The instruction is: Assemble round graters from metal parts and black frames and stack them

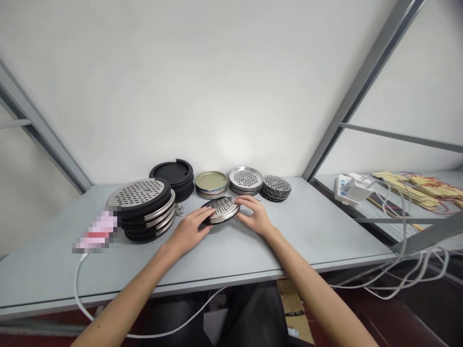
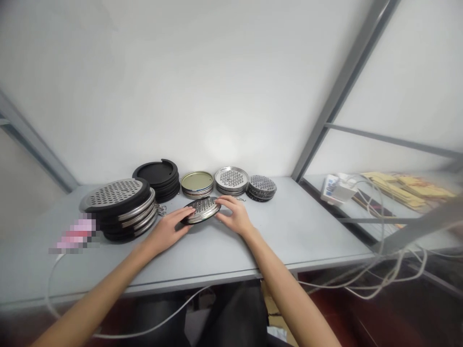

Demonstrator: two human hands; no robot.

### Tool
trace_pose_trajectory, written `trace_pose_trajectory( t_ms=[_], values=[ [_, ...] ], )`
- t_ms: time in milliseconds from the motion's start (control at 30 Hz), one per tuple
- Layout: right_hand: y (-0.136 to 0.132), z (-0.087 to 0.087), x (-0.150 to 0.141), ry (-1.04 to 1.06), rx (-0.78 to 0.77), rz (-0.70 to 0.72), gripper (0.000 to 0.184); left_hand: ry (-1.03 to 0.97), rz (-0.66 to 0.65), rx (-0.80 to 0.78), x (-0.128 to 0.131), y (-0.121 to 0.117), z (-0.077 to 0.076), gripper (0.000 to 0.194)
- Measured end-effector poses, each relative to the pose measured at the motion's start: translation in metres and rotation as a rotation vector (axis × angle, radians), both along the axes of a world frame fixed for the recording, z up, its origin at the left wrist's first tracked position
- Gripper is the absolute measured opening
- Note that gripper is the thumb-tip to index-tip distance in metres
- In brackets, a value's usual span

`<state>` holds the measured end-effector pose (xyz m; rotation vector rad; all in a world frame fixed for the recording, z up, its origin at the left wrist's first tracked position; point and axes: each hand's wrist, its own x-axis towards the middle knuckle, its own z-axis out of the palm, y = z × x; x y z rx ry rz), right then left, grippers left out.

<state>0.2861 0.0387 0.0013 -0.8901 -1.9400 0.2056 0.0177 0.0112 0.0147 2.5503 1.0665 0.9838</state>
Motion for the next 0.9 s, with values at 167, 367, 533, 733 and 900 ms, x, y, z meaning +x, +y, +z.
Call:
trace_pose_trajectory(
  t_ms=[167,367,533,733,900],
  values=[
    [-0.003,0.003,-0.003,0.048,-0.041,0.000,0.031,-0.117,0.004,0.032,0.009,-0.004,0.003,0.040],
    [-0.005,0.004,0.002,0.224,-0.111,0.113,0.050,-0.229,0.053,0.166,0.014,-0.016,0.024,0.028],
    [-0.004,0.000,0.006,0.259,-0.158,0.111,0.054,-0.242,0.021,0.348,0.009,-0.029,0.064,0.031],
    [-0.002,-0.002,0.005,0.216,-0.184,0.060,0.048,-0.091,0.038,0.576,-0.036,-0.036,0.123,0.036],
    [-0.002,-0.002,0.005,0.186,-0.188,0.047,0.046,0.041,0.091,0.726,-0.097,-0.025,0.142,0.041]
  ],
)
